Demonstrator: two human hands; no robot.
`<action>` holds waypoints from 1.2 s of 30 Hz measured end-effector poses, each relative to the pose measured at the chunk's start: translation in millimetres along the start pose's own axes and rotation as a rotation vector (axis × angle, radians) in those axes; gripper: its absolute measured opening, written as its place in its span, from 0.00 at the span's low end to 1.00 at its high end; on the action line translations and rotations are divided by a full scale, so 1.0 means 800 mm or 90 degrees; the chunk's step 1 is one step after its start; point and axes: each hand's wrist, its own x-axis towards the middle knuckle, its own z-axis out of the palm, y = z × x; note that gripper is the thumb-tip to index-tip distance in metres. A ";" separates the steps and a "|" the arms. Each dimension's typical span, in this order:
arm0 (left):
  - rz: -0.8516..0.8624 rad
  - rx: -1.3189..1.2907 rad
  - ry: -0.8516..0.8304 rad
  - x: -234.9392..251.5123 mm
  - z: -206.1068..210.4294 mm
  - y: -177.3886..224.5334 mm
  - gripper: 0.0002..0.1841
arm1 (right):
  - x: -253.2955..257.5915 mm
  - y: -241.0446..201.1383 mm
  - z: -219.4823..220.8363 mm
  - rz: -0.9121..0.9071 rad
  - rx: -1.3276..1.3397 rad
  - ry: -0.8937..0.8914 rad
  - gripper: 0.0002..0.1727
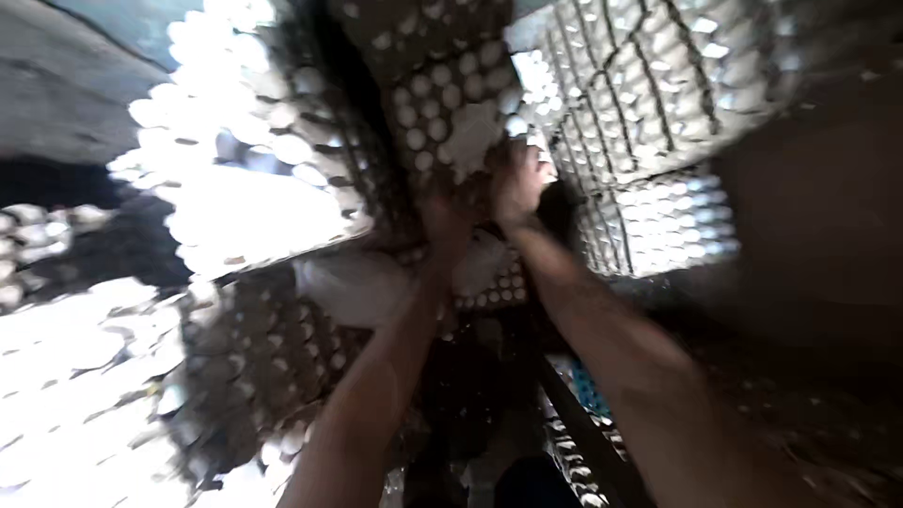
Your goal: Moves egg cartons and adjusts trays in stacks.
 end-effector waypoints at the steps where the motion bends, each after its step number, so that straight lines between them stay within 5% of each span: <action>1: 0.081 -0.056 0.087 -0.024 0.031 -0.043 0.24 | 0.004 -0.004 -0.006 0.012 -0.006 -0.034 0.24; 3: 0.130 -0.103 0.113 -0.062 0.076 -0.095 0.22 | 0.009 -0.011 -0.011 0.029 0.010 -0.055 0.30; 6: 0.072 -0.199 -0.008 -0.177 0.103 -0.137 0.19 | 0.002 -0.023 -0.021 0.071 0.020 -0.073 0.35; 10: -0.059 -0.250 -0.177 -0.350 0.086 -0.204 0.19 | -0.082 -0.038 -0.037 0.055 0.069 -0.030 0.35; 13: -0.083 -0.247 -0.162 -0.418 0.050 -0.266 0.16 | -0.180 -0.047 -0.031 0.077 0.104 -0.079 0.31; 18: -0.019 -0.165 0.057 -0.417 -0.081 -0.324 0.15 | -0.319 -0.065 -0.012 0.078 0.133 -0.233 0.22; 23: 0.196 -0.345 0.297 -0.433 -0.166 -0.343 0.12 | -0.383 -0.113 -0.017 0.070 0.278 -0.270 0.19; 26: 0.186 -0.387 0.259 -0.472 -0.160 -0.346 0.11 | -0.383 -0.147 -0.028 0.057 0.339 -0.262 0.18; 30: -0.007 -0.335 0.110 -0.516 -0.121 -0.353 0.12 | -0.350 -0.189 -0.057 0.061 0.483 -0.256 0.17; 36: -0.075 -0.379 0.032 -0.512 -0.071 -0.324 0.13 | -0.291 -0.249 -0.088 0.262 0.789 -0.402 0.23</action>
